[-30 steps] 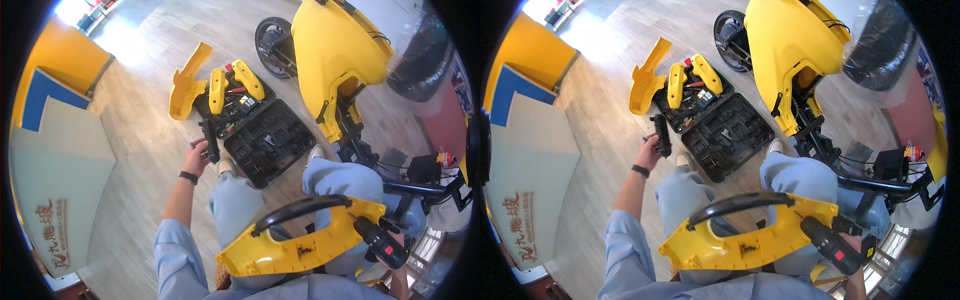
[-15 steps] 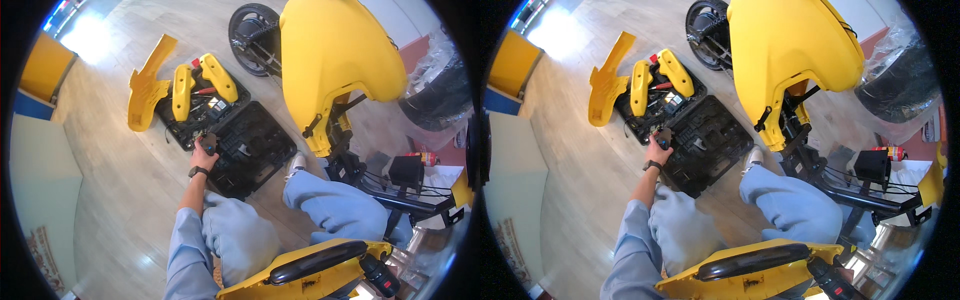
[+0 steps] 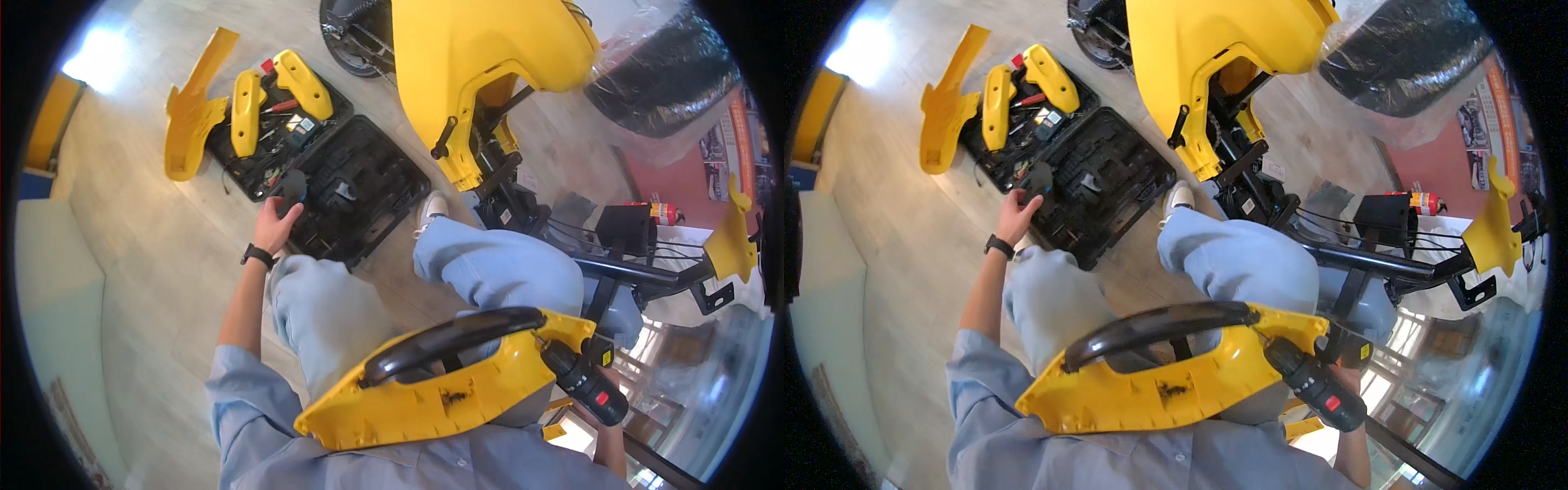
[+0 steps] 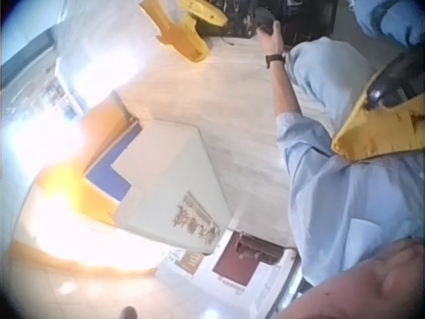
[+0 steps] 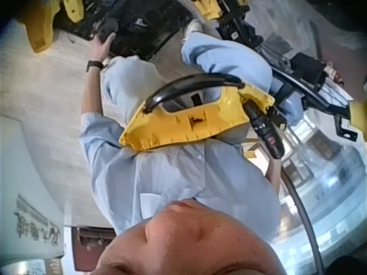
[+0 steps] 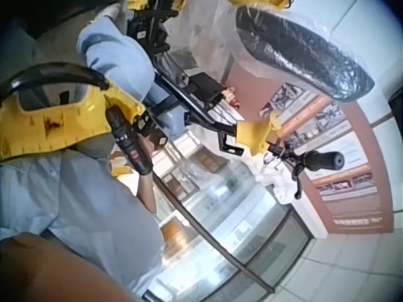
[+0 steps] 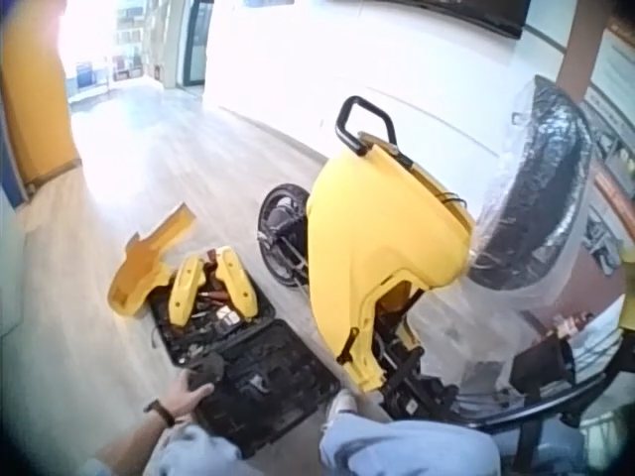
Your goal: Assembling the body panels and dashboard area of a yellow electric scooter using an electric drill.
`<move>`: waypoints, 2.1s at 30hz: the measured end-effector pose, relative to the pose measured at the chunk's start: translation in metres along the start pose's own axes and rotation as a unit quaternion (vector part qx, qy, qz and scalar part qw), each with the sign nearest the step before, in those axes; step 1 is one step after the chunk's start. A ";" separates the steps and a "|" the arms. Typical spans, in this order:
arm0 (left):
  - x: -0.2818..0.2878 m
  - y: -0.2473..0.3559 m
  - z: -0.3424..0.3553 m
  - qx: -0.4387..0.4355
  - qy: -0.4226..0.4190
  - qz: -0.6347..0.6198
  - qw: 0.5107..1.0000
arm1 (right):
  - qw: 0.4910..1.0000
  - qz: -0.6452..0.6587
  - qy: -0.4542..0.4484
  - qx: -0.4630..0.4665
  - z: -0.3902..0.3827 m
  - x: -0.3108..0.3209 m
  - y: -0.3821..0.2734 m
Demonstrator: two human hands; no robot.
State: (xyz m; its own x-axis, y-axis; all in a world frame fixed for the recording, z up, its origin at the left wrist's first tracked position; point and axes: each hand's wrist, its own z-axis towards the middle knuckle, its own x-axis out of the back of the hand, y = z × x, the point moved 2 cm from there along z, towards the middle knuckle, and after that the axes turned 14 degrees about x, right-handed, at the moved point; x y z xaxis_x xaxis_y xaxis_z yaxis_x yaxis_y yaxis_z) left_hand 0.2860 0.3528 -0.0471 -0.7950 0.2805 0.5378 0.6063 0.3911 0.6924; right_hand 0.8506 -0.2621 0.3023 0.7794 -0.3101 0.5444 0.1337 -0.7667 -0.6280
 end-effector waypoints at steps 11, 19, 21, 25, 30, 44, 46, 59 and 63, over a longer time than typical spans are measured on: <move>0.191 0.180 -0.411 -0.152 -0.177 -0.082 0.969 | 0.798 -0.164 -0.187 0.549 -0.059 -0.133 -0.224; 0.166 0.147 -0.507 -0.183 0.020 0.103 0.978 | 0.751 -0.214 -0.280 0.558 -0.162 -0.163 -0.326; 0.164 0.139 -0.518 -0.167 0.038 0.090 0.981 | 0.719 -0.259 -0.298 0.572 -0.178 -0.180 -0.338; 0.167 0.121 -0.526 -0.188 0.079 0.108 0.973 | 0.624 -0.313 -0.293 0.653 -0.207 -0.215 -0.352; 0.164 0.103 -0.527 -0.170 0.106 0.144 0.969 | 0.595 -0.358 -0.296 0.656 -0.223 -0.255 -0.349; 0.157 0.062 -0.525 -0.206 0.136 0.079 0.966 | 0.614 -0.402 -0.302 0.609 -0.235 -0.301 -0.350; 0.156 0.060 -0.524 -0.209 0.138 0.077 0.965 | 0.612 -0.418 -0.297 0.602 -0.241 -0.304 -0.353; 0.140 0.038 -0.517 -0.231 0.166 0.100 0.954 | 0.427 -0.638 -0.315 0.558 -0.285 -0.347 -0.396; 0.143 0.035 -0.519 -0.246 0.171 0.097 0.949 | 0.429 -0.649 -0.323 0.539 -0.294 -0.357 -0.399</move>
State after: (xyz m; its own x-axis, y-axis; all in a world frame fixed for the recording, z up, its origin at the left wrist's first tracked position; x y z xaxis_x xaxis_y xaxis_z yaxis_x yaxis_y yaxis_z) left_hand 0.2017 -0.0478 0.3039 -0.6676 -0.0289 0.7439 0.7412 -0.1195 0.6606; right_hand 0.3389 -0.0110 0.5217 -0.4187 0.4716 0.7761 0.6461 0.7552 -0.1104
